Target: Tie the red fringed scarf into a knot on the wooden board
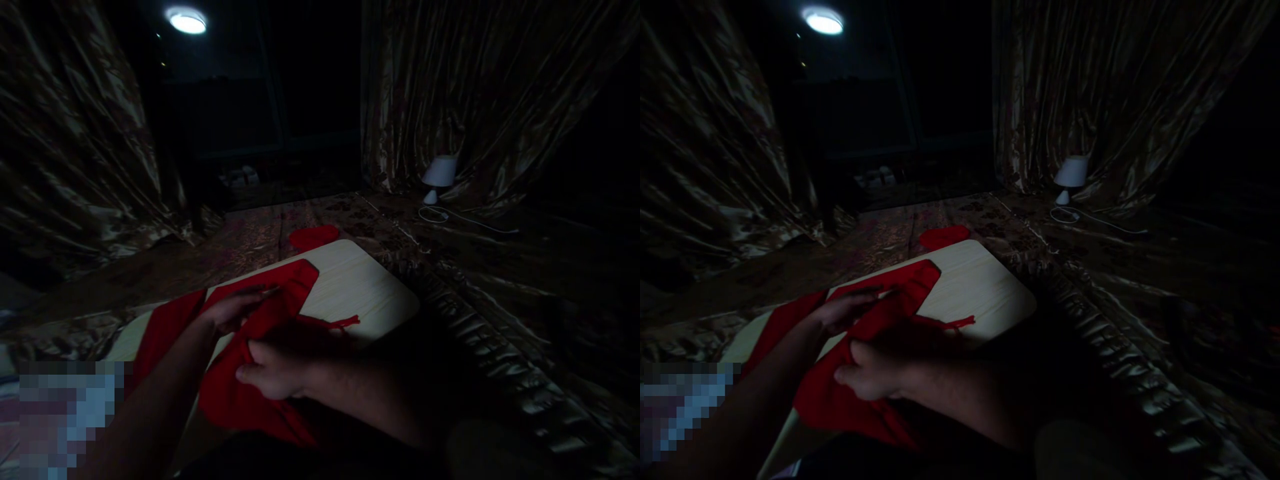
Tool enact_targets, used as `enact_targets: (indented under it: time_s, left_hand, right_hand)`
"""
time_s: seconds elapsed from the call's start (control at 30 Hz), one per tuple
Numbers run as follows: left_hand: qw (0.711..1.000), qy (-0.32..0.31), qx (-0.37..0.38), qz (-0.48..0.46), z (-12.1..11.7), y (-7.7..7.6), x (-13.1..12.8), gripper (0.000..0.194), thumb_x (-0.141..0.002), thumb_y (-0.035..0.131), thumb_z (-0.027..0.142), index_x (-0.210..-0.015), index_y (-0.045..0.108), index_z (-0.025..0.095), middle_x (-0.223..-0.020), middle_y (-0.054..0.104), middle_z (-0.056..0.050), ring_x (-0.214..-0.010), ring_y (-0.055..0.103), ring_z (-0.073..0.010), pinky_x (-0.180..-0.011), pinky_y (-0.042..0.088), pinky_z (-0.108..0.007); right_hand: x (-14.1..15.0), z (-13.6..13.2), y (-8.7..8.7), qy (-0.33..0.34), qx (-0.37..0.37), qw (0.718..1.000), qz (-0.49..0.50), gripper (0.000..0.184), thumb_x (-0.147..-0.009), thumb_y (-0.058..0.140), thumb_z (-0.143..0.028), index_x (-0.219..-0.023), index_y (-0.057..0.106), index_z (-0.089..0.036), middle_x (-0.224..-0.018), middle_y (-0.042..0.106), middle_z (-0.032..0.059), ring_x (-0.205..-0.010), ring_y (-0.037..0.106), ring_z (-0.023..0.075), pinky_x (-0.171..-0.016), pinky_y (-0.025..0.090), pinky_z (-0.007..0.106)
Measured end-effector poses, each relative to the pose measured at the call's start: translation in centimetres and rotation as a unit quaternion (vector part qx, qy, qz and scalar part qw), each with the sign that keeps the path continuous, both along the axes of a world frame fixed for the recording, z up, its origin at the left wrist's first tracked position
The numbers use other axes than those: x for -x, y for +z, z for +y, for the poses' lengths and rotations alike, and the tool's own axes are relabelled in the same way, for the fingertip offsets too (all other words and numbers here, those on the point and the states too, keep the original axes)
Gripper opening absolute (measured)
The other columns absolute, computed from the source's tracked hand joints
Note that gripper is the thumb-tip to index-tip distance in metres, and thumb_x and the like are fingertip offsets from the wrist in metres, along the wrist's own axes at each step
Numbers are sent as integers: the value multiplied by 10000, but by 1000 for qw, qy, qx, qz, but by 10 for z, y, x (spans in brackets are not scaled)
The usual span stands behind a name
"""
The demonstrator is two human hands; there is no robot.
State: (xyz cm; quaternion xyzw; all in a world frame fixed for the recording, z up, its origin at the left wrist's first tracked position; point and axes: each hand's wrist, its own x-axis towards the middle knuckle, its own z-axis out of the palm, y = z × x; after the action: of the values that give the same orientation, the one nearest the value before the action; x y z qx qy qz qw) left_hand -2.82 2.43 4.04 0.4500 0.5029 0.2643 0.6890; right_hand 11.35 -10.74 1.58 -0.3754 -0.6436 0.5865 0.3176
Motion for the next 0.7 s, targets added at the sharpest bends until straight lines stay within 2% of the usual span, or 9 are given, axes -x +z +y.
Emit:
enact_targets:
  time_s: [0.07, 0.2, 0.23, 0.3, 0.37, 0.43, 0.53, 0.6, 0.7]
  left_hand:
    - [998, -42, -23, 51, -5, -8, 17, 392, -716, 777, 231, -1100, 707, 186, -810, 715, -62, -551, 613, -149, -400, 408, -186]
    - [987, -56, -103, 107, -13, -32, 34, 291, -610, 813, 237, -878, 744, 149, -759, 710, -56, -583, 592, -159, -440, 400, -199]
    - [985, -44, -127, 104, -14, -38, 36, 271, -581, 817, 231, -827, 737, 150, -749, 708, -50, -614, 602, -167, -486, 431, -213]
    - [982, -11, -164, 92, -14, -51, 38, 279, -538, 817, 238, -784, 721, 152, -747, 707, -41, -674, 617, -178, -598, 478, -244]
    - [979, 16, -183, 90, -13, -62, 39, 339, -520, 813, 278, -817, 716, 147, -754, 705, -35, -697, 617, -180, -665, 482, -267]
    - [975, 22, -196, 105, -13, -69, 39, 398, -526, 802, 332, -861, 715, 136, -770, 705, -38, -701, 614, -181, -682, 476, -282]
    - [965, 18, -226, 134, -16, -73, 39, 410, -577, 762, 388, -891, 726, 127, -819, 718, -54, -726, 617, -185, -702, 472, -294]
    - [960, 14, -239, 142, -18, -73, 39, 395, -617, 732, 396, -905, 738, 125, -845, 730, -63, -738, 619, -185, -710, 470, -294]
    - [961, 5, -243, 135, -20, -74, 39, 375, -660, 703, 396, -913, 749, 122, -858, 739, -73, -739, 621, -186, -700, 469, -289]
  right_hand:
    - [9, 8, 1, -18, 2, 997, -73, 140, -867, 626, -327, -893, 555, -209, -753, 539, -40, -691, 482, 127, -642, 395, 236]
    - [-1, 31, 5, 147, -62, 967, -196, 300, -898, 593, -453, -766, 579, -184, -616, 499, -51, -576, 437, 106, -564, 343, 230]
    - [-9, 41, 7, 145, -108, 955, -236, 345, -903, 583, -489, -750, 599, -180, -620, 530, -37, -589, 466, 115, -580, 353, 236]
    - [-27, 66, 13, 16, -214, 918, -332, 373, -924, 547, -519, -807, 649, -180, -720, 623, 11, -669, 537, 150, -637, 387, 262]
    - [-48, 98, 17, -119, -292, 850, -422, 298, -960, 515, -428, -985, 670, -175, -958, 690, 78, -870, 591, 194, -767, 422, 283]
    - [-66, 131, 19, -173, -328, 777, -509, 261, -971, 471, -294, -1106, 654, -163, -1127, 671, 126, -1044, 575, 222, -888, 422, 303]
    - [-85, 174, 13, -147, -359, 701, -599, 344, -920, 518, -218, -1243, 611, -143, -1256, 616, 161, -1179, 533, 255, -961, 423, 321]
    - [-90, 193, 6, -110, -351, 677, -637, 411, -923, 502, -205, -1328, 571, -186, -1295, 600, 161, -1148, 575, 258, -925, 455, 333]
    - [-93, 210, -3, -80, -323, 657, -677, 438, -961, 424, -199, -1380, 544, -242, -1173, 671, 159, -1018, 660, 258, -851, 488, 350]
